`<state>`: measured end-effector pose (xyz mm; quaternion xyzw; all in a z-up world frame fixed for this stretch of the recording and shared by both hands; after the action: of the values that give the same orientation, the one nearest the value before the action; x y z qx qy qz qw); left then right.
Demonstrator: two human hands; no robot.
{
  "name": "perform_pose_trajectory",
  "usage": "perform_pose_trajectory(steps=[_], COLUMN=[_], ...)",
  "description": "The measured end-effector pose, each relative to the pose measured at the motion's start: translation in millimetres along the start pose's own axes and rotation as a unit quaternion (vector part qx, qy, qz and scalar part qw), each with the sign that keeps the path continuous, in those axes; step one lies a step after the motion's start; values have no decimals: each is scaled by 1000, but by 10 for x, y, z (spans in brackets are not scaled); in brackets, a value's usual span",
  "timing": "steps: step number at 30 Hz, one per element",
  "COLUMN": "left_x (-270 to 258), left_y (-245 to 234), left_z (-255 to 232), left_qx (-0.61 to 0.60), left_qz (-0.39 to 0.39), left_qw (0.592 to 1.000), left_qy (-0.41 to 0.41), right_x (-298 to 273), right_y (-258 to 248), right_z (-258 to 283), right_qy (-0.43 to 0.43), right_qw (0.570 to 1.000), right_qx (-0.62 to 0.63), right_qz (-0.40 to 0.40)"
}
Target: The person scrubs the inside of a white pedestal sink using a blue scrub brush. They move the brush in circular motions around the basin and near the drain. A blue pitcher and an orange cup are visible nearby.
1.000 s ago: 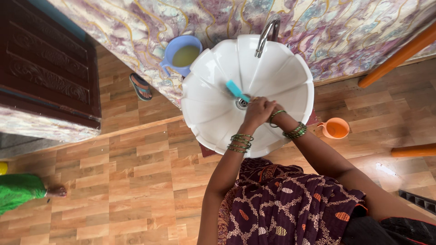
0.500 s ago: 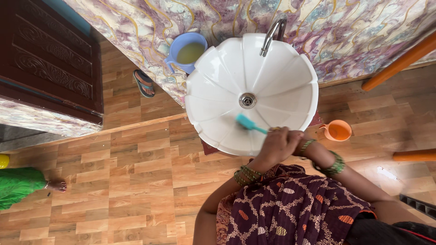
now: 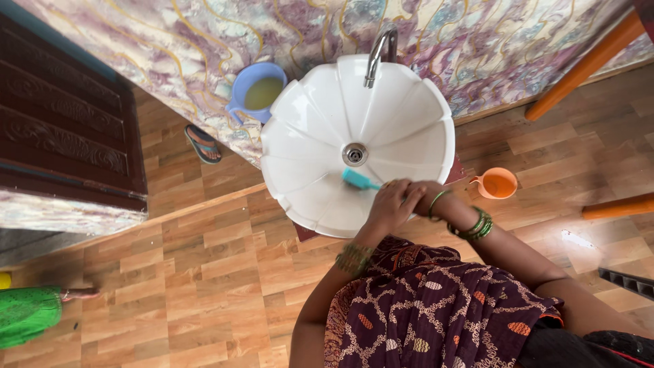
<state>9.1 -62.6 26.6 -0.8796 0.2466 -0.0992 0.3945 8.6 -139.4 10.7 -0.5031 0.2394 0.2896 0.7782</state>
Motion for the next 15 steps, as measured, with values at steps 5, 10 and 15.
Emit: perform_pose_trajectory(steps=[5,10,15], left_x=[-331,-138,-66], left_y=[-139,-27,60], left_z=[-377,-803,-464], left_qx=[6,9,76], left_qz=[10,13,91], left_qw=[1000,998,992], left_qy=[-6,54,-38], right_x=[-278,-557,-325], right_y=[148,-76,33], right_z=[-36,-321,-219], right_qy=[-44,-70,-55], right_qw=[995,996,991], right_qx=[-94,-57,-122], right_qz=[-5,-26,23])
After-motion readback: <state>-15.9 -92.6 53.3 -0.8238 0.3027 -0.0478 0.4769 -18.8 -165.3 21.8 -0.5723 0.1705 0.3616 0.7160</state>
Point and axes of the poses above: each hand's wrist, its own x-axis towards the middle knuckle, its own y-axis out of the palm, z = x × y, the point moved 9 cm from there along x, towards the middle knuckle, and after that the axes turned 11 degrees about x, right-handed, at the moved point
